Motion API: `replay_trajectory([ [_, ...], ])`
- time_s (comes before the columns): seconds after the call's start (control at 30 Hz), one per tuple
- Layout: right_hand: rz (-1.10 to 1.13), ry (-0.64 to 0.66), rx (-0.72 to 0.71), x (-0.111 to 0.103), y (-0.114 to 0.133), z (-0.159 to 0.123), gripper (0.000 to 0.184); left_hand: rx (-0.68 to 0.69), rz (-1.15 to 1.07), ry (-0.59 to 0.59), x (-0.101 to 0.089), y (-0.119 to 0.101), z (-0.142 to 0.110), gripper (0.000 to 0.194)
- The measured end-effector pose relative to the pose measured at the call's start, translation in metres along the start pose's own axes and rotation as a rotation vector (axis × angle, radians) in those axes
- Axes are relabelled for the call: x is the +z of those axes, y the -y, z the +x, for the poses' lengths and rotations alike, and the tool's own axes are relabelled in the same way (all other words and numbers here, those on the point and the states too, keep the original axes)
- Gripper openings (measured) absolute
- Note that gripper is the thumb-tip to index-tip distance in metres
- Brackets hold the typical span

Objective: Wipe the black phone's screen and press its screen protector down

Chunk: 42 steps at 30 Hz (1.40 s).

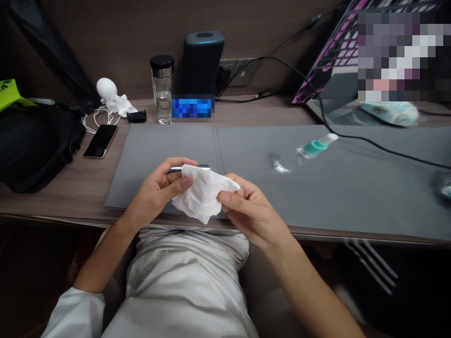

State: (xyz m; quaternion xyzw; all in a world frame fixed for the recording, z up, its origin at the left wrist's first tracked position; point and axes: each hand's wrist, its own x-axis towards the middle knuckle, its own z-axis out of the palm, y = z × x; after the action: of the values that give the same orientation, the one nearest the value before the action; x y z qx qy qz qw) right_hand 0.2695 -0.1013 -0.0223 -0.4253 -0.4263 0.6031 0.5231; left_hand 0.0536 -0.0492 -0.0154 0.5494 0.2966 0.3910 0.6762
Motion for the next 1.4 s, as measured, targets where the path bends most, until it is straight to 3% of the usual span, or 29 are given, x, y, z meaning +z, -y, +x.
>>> replay_trajectory([
  [0.37, 0.166, 0.085, 0.027, 0.005, -0.004, 0.002, 0.035, 0.117, 0.093, 0.04, 0.004, -0.003, -0.001, 0.036],
  [0.87, 0.049, -0.061, -0.059, -0.011, -0.011, 0.007, 0.026, 0.027, 0.213, -0.069, -0.003, -0.009, 0.001, 0.038],
  [1.0, -0.16, -0.167, -0.249, -0.011, -0.027, 0.011, 0.044, -0.006, 0.208, -0.135, -0.005, -0.007, 0.004, 0.045],
  [1.13, -0.693, -0.419, -0.758, -0.002, -0.034, 0.003, 0.057, 0.045, 0.203, -0.246, -0.009, -0.004, 0.007, 0.049],
  [1.2, -0.999, -0.36, -0.921, 0.004, -0.035, -0.002, 0.07, 0.044, 0.189, -0.241, -0.009, -0.003, 0.007, 0.051],
  [1.27, -1.188, -0.201, -0.959, 0.009, -0.038, -0.004, 0.089, 0.028, 0.165, -0.202, -0.006, -0.001, 0.007, 0.053],
  [1.33, -1.234, -0.097, -0.933, 0.012, -0.043, -0.001, 0.101, 0.016, 0.148, -0.152, -0.003, 0.0, 0.007, 0.053],
  [1.4, -1.215, -0.073, -0.914, 0.01, -0.049, 0.004, 0.094, 0.029, 0.137, -0.089, -0.001, 0.001, 0.007, 0.052],
])
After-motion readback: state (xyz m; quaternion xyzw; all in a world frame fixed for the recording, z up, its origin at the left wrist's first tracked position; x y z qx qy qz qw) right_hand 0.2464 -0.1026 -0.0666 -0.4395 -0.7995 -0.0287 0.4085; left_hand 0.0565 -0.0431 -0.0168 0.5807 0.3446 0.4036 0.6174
